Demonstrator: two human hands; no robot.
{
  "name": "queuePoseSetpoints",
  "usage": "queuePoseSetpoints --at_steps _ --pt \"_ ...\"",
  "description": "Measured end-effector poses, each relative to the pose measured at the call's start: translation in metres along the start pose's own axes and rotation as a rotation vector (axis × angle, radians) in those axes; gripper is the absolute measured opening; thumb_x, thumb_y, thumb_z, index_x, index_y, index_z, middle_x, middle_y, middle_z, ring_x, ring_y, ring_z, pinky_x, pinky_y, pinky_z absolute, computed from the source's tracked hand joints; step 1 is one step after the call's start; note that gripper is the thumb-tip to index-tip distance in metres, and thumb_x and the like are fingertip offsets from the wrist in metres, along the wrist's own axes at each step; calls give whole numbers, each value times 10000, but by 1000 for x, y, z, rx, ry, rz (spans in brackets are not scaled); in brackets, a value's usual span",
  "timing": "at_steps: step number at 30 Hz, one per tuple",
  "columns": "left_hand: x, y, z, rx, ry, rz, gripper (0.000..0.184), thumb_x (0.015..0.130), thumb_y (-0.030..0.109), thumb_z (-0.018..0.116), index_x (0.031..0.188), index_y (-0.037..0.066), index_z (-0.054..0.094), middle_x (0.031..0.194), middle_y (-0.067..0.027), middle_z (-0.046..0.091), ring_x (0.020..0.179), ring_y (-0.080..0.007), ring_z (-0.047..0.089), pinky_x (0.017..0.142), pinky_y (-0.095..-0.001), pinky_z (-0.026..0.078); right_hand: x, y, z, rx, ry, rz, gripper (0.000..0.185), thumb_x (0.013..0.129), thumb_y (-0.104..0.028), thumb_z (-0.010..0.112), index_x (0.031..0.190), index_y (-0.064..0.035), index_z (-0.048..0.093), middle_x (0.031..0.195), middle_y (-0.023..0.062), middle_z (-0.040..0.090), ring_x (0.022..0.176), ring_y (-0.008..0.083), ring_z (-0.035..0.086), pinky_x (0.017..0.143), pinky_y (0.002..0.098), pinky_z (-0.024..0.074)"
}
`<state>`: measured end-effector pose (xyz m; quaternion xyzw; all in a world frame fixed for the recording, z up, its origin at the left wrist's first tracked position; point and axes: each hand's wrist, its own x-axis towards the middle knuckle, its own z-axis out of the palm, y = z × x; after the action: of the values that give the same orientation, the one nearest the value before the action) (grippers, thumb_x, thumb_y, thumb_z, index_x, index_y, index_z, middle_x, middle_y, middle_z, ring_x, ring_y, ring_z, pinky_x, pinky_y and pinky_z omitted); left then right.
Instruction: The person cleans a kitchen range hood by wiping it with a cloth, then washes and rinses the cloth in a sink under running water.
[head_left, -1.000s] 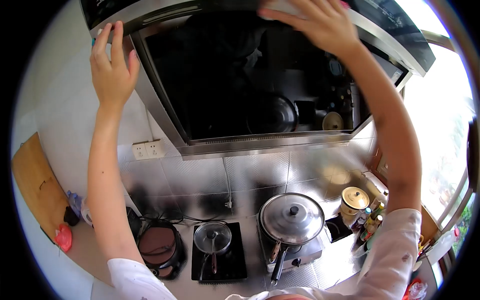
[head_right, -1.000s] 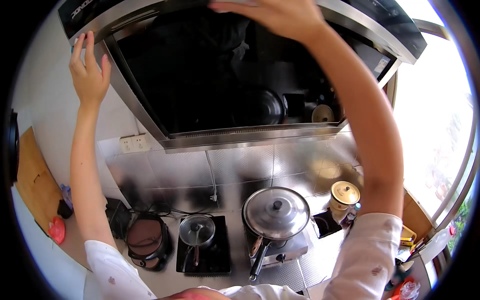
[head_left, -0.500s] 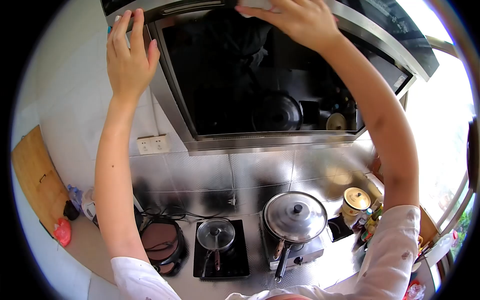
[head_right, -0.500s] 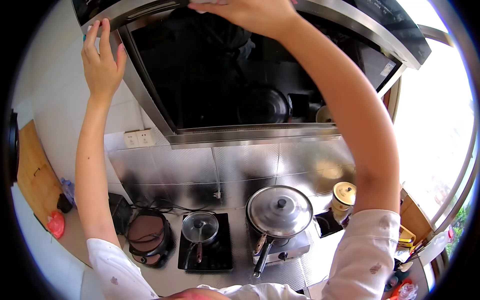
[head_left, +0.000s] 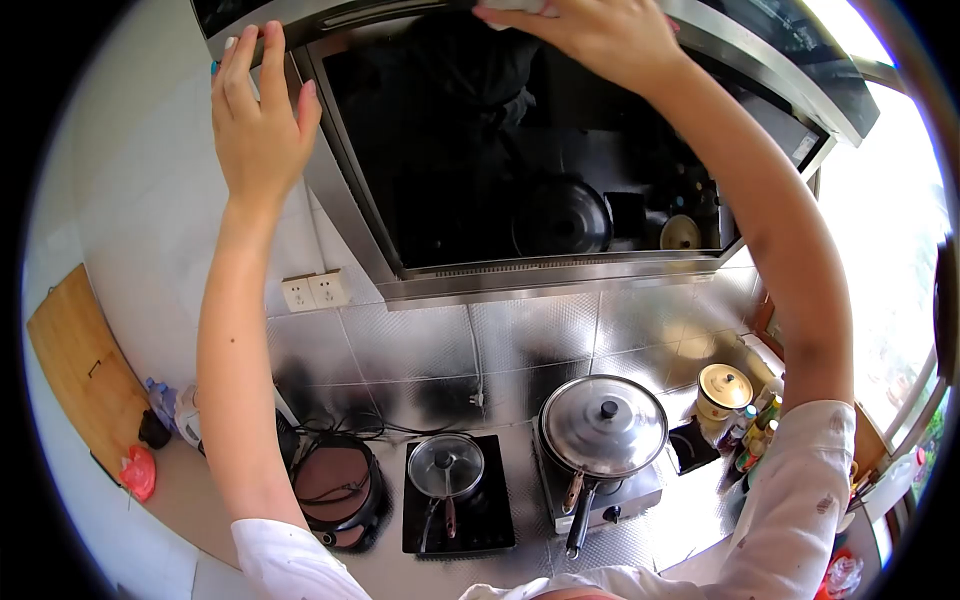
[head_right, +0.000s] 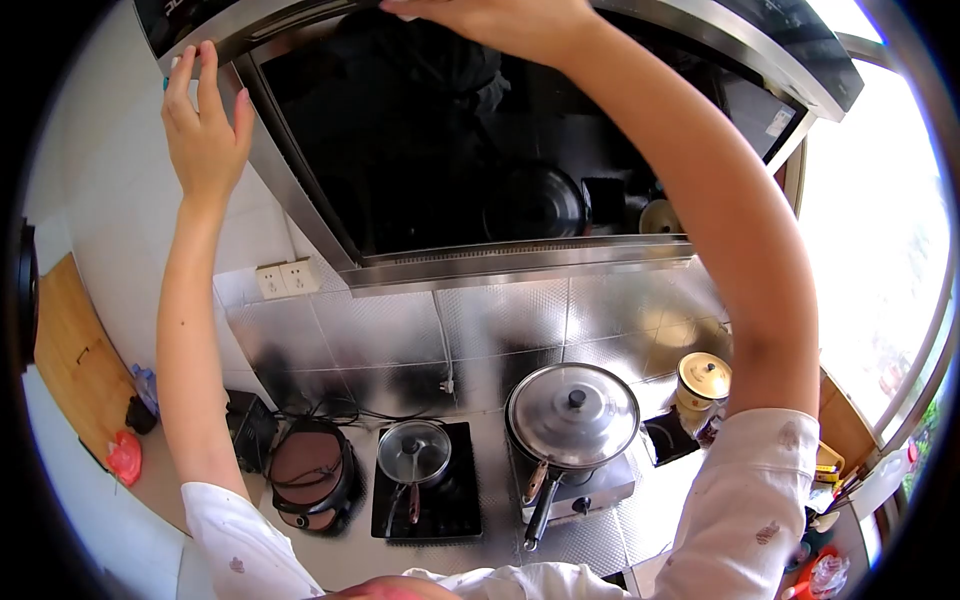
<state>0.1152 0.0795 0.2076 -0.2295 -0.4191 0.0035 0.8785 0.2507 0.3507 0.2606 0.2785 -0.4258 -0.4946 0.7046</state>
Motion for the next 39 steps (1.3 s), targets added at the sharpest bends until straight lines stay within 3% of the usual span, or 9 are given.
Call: queuePoseSetpoints --at_steps 2,8,12,15,23,28,32,36,39 --pt "1 0 0 0 4 10 586 752 143 618 1283 82 379 1263 -98 346 1150 -286 374 931 -376 358 -24 12 6 4 109 78 283 658 -260 671 938 -221 660 1238 85 468 1164 283 427 952 456 346" --pt "-1 0 0 -8 12 8 589 756 158 622 1287 89 376 1258 -98 350 1153 -283 373 932 -372 357 -65 31 -23 -160 -170 96 276 658 -257 678 918 -165 662 1237 99 465 1160 289 428 945 465 351" --pt "0 0 -1 2 -12 6 587 758 161 621 1286 87 375 1255 -97 352 1154 -280 372 939 -371 353 10 -4 18 92 140 7 254 661 -246 677 899 -160 662 1235 97 466 1172 282 416 932 455 366" --pt "1 0 -3 15 -15 19 582 761 163 621 1284 82 378 1251 -98 354 1154 -281 372 944 -372 351 13 -4 8 53 136 -13 254 659 -242 676 893 -143 658 1231 99 468 1167 281 423 918 449 382" --pt "1 3 1 -7 18 17 562 776 173 610 1280 74 383 1244 -106 356 1162 -277 369 955 -379 343 -79 40 -33 -246 -219 50 310 617 -275 712 912 -185 674 1228 82 474 1125 291 460 905 454 386" --pt "1 -1 -4 32 -31 28 564 786 196 602 1287 81 373 1251 -102 349 1170 -274 366 962 -407 331 5 -5 16 10 86 -39 145 723 -225 589 819 -165 679 1271 74 429 1208 257 369 966 439 322" --pt "2 -3 -7 53 -54 55 557 796 219 590 1294 103 369 1259 -87 348 1169 -265 373 963 -435 321 -22 11 7 -31 122 23 184 678 -262 645 837 -177 680 1247 89 453 1176 269 411 936 453 352" --pt "1 -3 -6 51 -45 57 553 799 228 586 1295 113 370 1258 -81 355 1166 -264 377 963 -443 318 -77 38 -34 -182 -174 116 231 641 -290 673 850 -193 682 1257 84 455 1164 285 426 926 469 363" --pt "3 0 -8 40 -44 39 549 801 229 582 1293 108 372 1260 -84 356 1164 -266 380 966 -444 313 -64 29 -25 -65 -104 107 216 658 -290 660 844 -181 683 1275 77 439 1185 286 403 941 458 353"
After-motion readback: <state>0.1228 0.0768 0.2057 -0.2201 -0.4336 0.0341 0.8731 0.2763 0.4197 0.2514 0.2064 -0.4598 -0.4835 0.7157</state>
